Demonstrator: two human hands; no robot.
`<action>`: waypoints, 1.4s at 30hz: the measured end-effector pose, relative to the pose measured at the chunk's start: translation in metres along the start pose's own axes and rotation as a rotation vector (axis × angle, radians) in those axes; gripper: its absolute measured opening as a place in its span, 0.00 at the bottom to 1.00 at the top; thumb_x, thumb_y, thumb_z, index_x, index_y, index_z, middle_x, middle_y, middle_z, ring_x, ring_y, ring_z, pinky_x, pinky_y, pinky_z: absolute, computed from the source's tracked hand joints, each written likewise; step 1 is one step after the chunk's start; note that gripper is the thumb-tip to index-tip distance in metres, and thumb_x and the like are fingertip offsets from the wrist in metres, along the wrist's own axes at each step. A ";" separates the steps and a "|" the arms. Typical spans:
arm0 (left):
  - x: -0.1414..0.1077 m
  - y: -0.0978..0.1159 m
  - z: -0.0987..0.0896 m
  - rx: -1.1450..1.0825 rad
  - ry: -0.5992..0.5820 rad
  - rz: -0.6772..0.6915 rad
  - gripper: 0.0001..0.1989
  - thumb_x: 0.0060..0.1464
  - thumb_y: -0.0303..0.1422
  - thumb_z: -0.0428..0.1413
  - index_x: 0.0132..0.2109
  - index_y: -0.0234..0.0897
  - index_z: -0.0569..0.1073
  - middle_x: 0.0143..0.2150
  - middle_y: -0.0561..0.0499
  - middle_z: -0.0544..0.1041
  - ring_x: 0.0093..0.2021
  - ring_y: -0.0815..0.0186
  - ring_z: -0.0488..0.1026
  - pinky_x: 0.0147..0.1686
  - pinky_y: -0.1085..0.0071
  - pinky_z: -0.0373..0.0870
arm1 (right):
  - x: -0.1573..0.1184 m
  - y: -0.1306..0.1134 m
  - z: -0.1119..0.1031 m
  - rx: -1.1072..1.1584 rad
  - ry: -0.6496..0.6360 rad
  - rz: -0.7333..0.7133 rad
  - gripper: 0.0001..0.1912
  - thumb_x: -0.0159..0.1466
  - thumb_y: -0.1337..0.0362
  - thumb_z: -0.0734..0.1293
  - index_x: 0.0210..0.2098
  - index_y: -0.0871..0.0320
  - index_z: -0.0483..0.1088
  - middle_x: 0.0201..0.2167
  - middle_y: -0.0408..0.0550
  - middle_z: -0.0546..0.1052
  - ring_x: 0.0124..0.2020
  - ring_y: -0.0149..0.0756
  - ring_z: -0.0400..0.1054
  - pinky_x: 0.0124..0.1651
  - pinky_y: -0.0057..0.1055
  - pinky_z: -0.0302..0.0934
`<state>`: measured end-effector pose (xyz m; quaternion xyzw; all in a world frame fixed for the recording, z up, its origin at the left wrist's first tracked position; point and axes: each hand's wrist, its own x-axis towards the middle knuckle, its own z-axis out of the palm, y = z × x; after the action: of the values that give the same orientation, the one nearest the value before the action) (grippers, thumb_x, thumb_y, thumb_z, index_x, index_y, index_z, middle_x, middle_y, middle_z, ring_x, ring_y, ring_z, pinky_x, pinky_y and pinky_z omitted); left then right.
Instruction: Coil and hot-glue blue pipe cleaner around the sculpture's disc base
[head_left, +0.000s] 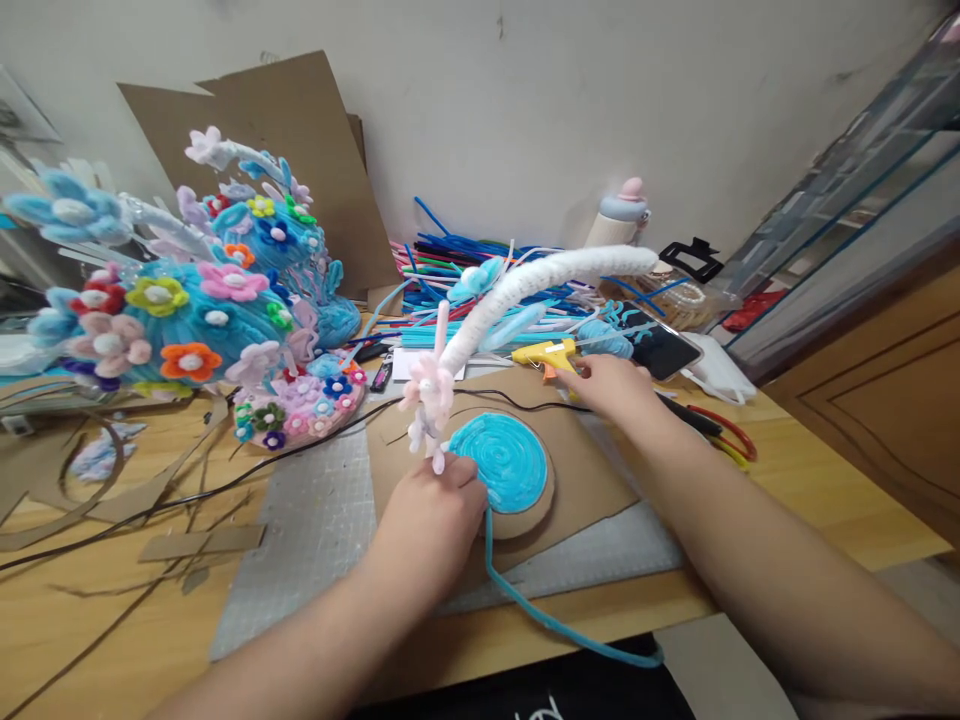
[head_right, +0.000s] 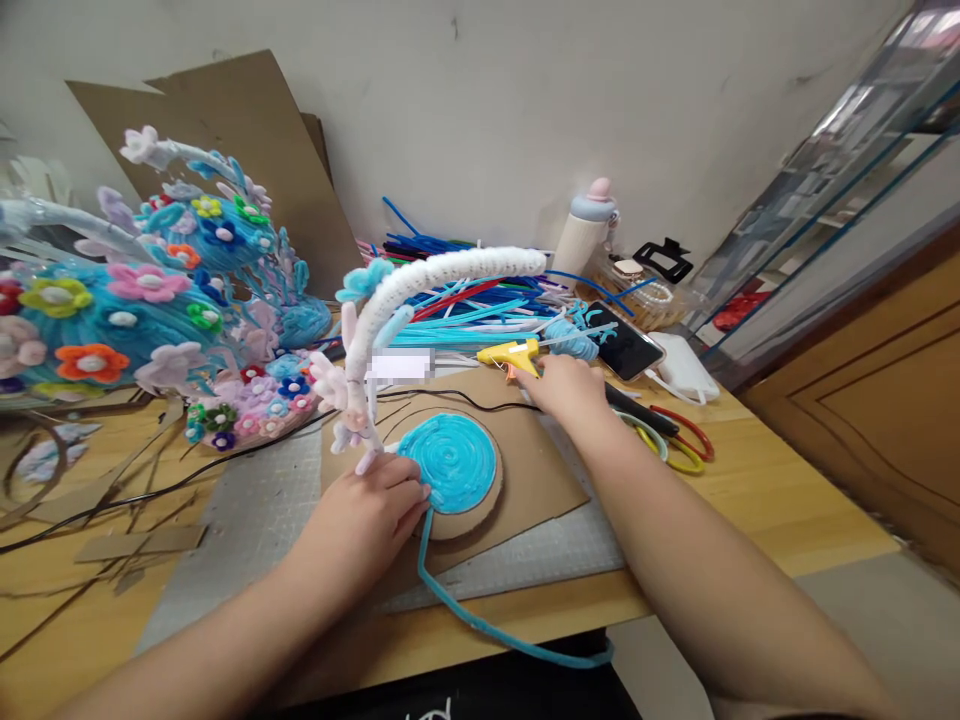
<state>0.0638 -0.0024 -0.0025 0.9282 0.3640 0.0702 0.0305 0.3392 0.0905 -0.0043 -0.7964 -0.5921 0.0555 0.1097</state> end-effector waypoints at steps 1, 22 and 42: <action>-0.001 0.000 0.000 0.002 0.002 0.002 0.09 0.59 0.25 0.54 0.31 0.35 0.76 0.33 0.47 0.74 0.36 0.58 0.73 0.38 0.58 0.73 | 0.008 -0.001 0.004 0.000 -0.033 0.016 0.27 0.57 0.43 0.64 0.37 0.61 0.76 0.37 0.61 0.77 0.45 0.62 0.69 0.46 0.51 0.57; -0.002 0.000 0.001 -0.043 0.018 -0.021 0.12 0.61 0.26 0.51 0.31 0.35 0.76 0.33 0.48 0.74 0.36 0.60 0.72 0.39 0.61 0.72 | -0.067 0.017 -0.016 0.932 0.196 -0.083 0.13 0.58 0.53 0.62 0.35 0.56 0.64 0.34 0.49 0.75 0.32 0.37 0.71 0.39 0.36 0.67; -0.003 -0.002 0.004 -0.065 0.036 -0.018 0.10 0.60 0.26 0.52 0.34 0.35 0.77 0.33 0.48 0.74 0.37 0.61 0.72 0.39 0.63 0.71 | -0.169 0.003 -0.015 0.351 -0.244 -0.596 0.15 0.60 0.50 0.68 0.31 0.55 0.67 0.30 0.44 0.72 0.31 0.35 0.68 0.33 0.30 0.61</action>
<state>0.0613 -0.0028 -0.0065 0.9220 0.3705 0.0986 0.0547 0.2957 -0.0733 0.0024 -0.5454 -0.7884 0.2166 0.1845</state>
